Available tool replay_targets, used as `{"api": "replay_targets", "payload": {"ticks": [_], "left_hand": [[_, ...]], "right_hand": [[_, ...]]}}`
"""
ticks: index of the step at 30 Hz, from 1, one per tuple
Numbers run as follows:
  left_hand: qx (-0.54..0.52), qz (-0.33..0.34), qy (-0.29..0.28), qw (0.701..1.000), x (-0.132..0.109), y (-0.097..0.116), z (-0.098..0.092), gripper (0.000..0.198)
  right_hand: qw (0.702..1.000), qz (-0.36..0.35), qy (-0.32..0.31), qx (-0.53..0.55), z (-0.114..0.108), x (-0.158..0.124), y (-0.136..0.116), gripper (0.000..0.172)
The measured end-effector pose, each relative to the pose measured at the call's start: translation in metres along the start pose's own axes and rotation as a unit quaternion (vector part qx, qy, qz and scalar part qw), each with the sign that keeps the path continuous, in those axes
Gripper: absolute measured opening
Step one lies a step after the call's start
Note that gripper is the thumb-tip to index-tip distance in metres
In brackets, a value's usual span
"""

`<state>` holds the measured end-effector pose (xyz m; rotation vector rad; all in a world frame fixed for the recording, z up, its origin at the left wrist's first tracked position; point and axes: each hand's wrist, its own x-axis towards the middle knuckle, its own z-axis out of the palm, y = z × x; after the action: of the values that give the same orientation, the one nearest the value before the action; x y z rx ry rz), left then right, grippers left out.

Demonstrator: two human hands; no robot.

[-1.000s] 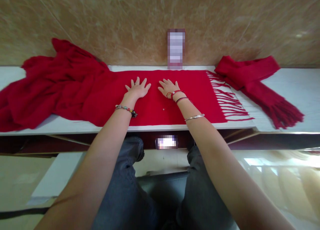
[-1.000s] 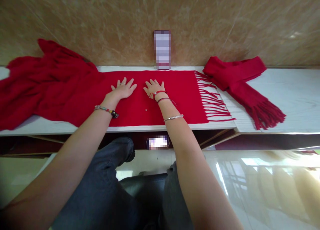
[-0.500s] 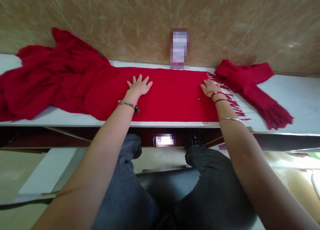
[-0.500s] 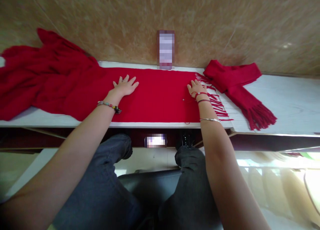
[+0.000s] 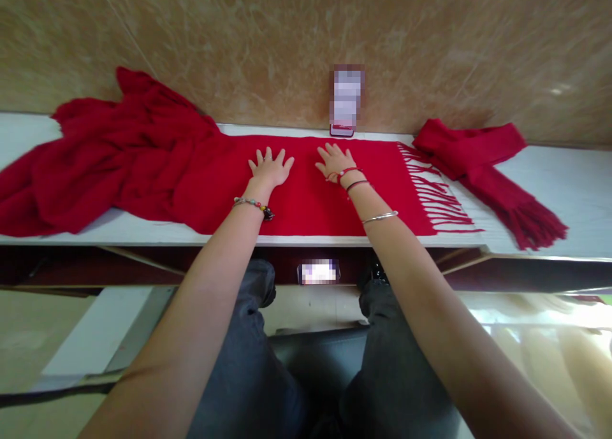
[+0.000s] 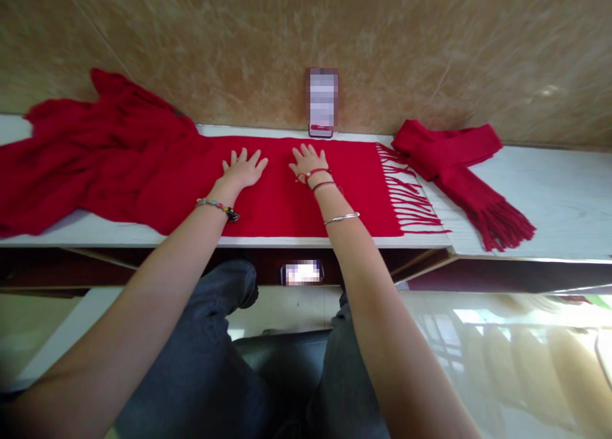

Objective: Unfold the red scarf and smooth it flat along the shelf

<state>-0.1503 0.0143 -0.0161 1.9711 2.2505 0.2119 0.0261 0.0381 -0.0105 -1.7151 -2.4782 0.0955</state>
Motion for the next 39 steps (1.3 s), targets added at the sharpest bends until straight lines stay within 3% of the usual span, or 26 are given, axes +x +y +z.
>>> {"api": "replay_targets", "payload": {"ticks": [3,7,12,17,21,24,28,34,36,39], "left_hand": [[-0.001,0.001,-0.005,1.0,0.002,-0.003,0.003,0.063],[0.013,0.004,-0.009,1.0,0.004,-0.003,0.004,0.063],[0.003,0.006,-0.015,1.0,0.005,-0.004,0.003,0.064],[-0.005,0.009,-0.014,1.0,0.002,-0.004,0.001,0.064],[-0.002,0.007,-0.012,1.0,0.001,-0.004,0.001,0.064],[0.0,0.003,-0.014,1.0,0.003,-0.003,0.0,0.066],[0.008,0.003,-0.048,0.999,-0.003,0.006,-0.009,0.071],[0.032,0.074,-0.082,0.993,-0.048,0.016,-0.011,0.069],[0.049,0.095,-0.085,0.991,-0.06,0.009,-0.006,0.067],[0.065,0.119,-0.084,0.987,-0.067,-0.003,-0.001,0.065]], "right_hand": [[0.999,-0.01,-0.039,0.022,0.014,0.008,-0.024,0.055],[0.998,0.001,-0.051,0.03,0.016,0.008,-0.012,0.055],[0.997,0.069,-0.032,0.022,0.011,-0.003,0.052,0.053],[0.987,0.158,0.029,0.011,0.003,-0.037,0.129,0.051],[0.981,0.183,0.067,-0.006,-0.005,-0.063,0.155,0.051],[0.98,0.176,0.089,-0.013,-0.016,-0.065,0.151,0.049],[0.987,0.125,0.095,-0.008,-0.023,-0.057,0.115,0.049],[0.997,-0.07,0.027,-0.008,0.004,-0.086,0.043,0.055],[0.995,-0.094,0.007,-0.013,0.01,-0.101,0.039,0.054],[0.996,-0.082,0.004,-0.015,0.011,-0.117,0.057,0.051]]}}
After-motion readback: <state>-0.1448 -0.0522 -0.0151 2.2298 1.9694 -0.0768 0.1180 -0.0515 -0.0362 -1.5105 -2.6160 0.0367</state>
